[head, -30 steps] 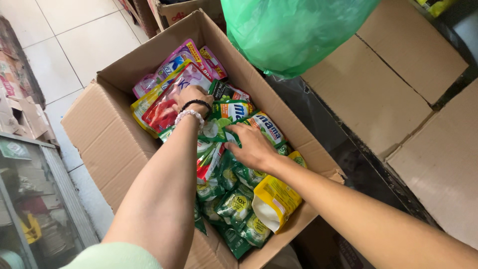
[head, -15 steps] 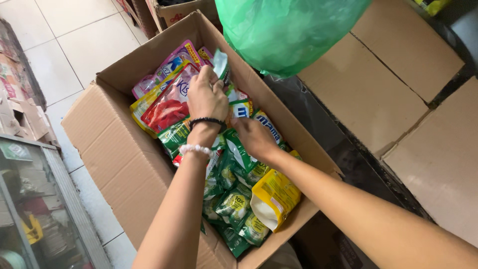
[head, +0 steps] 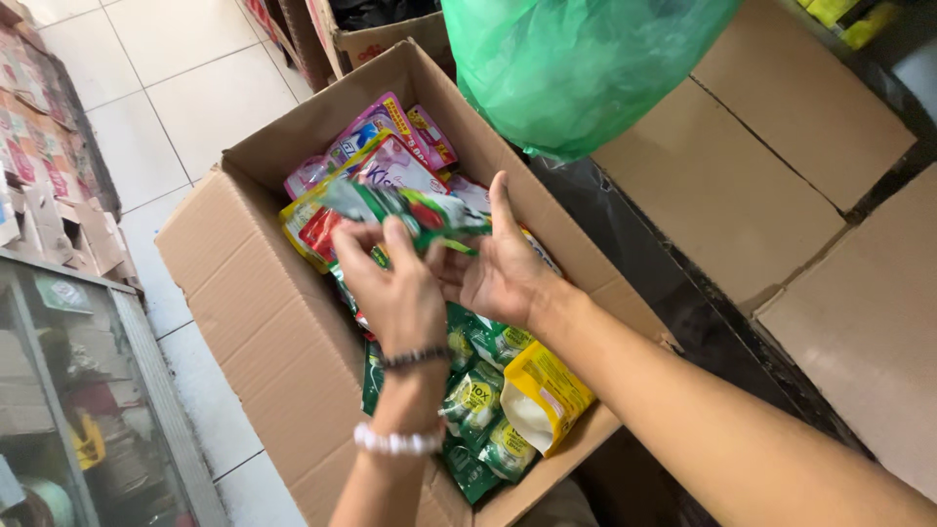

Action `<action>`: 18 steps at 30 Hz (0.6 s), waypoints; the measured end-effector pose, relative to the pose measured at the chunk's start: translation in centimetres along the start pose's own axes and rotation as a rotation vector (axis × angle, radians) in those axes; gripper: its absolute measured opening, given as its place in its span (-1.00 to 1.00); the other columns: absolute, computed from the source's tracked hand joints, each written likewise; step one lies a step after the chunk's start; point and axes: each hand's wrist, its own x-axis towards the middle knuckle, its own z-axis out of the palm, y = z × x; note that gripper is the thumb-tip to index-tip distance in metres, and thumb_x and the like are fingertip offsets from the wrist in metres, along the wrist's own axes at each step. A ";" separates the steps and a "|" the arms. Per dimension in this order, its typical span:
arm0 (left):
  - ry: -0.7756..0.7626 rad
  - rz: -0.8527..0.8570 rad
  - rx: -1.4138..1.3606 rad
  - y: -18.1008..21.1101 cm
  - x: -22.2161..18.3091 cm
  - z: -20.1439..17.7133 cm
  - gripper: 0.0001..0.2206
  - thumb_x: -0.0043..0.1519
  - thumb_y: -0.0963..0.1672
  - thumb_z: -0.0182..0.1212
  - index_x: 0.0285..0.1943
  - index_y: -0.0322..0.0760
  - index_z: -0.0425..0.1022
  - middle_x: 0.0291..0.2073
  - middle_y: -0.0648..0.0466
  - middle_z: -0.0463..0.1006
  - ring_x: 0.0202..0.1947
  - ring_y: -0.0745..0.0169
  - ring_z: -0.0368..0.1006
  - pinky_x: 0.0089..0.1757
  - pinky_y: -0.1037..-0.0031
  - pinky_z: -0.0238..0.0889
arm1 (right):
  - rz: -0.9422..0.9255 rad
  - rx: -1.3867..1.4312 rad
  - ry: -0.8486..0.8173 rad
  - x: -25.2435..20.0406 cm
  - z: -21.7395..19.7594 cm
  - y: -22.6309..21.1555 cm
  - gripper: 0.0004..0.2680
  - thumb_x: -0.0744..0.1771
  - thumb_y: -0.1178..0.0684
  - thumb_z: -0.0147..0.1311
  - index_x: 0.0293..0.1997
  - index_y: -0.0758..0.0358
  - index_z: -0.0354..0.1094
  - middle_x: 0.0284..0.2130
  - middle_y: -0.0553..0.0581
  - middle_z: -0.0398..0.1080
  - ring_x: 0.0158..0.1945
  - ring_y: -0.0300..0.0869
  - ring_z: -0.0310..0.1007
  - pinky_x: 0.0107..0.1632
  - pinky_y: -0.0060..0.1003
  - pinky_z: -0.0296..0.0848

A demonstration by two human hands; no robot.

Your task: The person repeatedly picks up packets of Mama Charcoal and Mama Lemon detergent from a cardboard box and places them on a shelf. The person arranges the packets in rows on the shelf, handling them one at a time.

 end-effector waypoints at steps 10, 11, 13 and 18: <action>-0.197 -0.273 -0.025 -0.5 -7.3 -5.3 -0.66 0.20 -0.22 0.33 0.00 -0.21 0.20 -0.22 0.08 0.37 -0.30 0.37 0.32 -0.31 0.54 0.28 | -0.234 -0.114 0.144 -3.3 2.3 0.9 -0.59 0.31 -0.20 0.17 0.17 0.27 0.36 0.00 0.20 0.52 0.07 -0.02 0.52 0.22 -0.02 0.46; -0.224 -0.338 -0.093 -0.4 -7.0 -5.4 -0.60 0.18 -0.21 0.32 0.08 -0.11 0.16 -0.16 0.05 0.45 -0.26 0.36 0.38 -0.26 0.51 0.33 | -0.250 -0.119 0.143 -3.9 2.5 0.8 -0.61 0.30 -0.17 0.18 0.16 0.28 0.36 -0.01 0.21 0.52 0.05 -0.02 0.53 0.20 -0.03 0.47; -0.260 -0.517 -0.228 0.2 -6.5 -5.6 -0.59 0.17 -0.13 0.24 0.17 -0.03 0.19 -0.09 0.06 0.55 -0.21 0.32 0.48 -0.22 0.43 0.41 | -0.268 -0.125 0.145 -5.0 2.8 0.5 -0.64 0.30 -0.11 0.19 0.14 0.28 0.38 -0.03 0.21 0.53 0.02 -0.02 0.55 0.18 -0.04 0.48; -0.409 -0.876 -0.504 1.7 -4.8 -5.3 -0.48 0.29 0.08 0.03 0.30 -0.31 0.36 0.05 -0.01 0.61 -0.05 0.15 0.56 -0.08 0.25 0.49 | -0.279 -0.168 0.163 -7.5 3.5 -0.4 -0.70 0.30 0.00 0.18 0.11 0.30 0.40 -0.07 0.19 0.54 -0.01 -0.06 0.55 0.15 -0.09 0.49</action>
